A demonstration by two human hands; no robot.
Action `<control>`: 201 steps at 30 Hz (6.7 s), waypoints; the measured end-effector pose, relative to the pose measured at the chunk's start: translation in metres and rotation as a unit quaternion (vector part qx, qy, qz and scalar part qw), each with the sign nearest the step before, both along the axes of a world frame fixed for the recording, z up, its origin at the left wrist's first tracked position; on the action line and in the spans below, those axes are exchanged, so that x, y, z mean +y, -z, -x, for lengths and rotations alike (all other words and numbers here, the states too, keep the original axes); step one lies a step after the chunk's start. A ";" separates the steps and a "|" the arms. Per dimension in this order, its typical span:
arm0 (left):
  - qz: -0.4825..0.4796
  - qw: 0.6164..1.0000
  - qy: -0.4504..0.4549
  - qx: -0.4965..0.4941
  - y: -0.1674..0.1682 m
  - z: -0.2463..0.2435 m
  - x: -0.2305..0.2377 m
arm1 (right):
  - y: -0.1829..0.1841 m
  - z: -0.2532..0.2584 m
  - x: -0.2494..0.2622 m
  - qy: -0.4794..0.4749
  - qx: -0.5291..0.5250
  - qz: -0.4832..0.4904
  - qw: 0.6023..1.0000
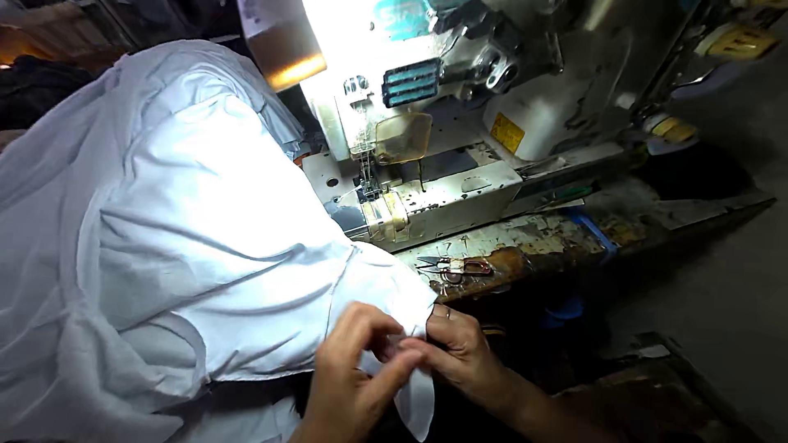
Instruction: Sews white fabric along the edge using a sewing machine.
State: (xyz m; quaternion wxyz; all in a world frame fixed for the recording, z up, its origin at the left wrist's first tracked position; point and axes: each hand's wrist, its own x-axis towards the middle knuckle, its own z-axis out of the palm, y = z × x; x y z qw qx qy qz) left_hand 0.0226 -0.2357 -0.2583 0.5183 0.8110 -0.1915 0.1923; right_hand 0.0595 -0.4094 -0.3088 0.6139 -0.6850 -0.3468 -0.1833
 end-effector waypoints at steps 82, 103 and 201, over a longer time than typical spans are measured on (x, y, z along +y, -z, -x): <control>-0.496 0.838 0.209 -0.089 -0.156 -0.141 0.051 | -0.055 -0.098 0.008 0.053 -0.028 0.065 0.996; -0.546 0.814 0.145 -0.138 -0.181 -0.091 0.045 | -0.062 -0.102 0.013 0.051 0.006 0.081 0.995; -0.652 0.748 0.110 0.048 -0.181 -0.076 0.029 | -0.044 -0.071 0.023 -0.004 0.055 0.065 0.996</control>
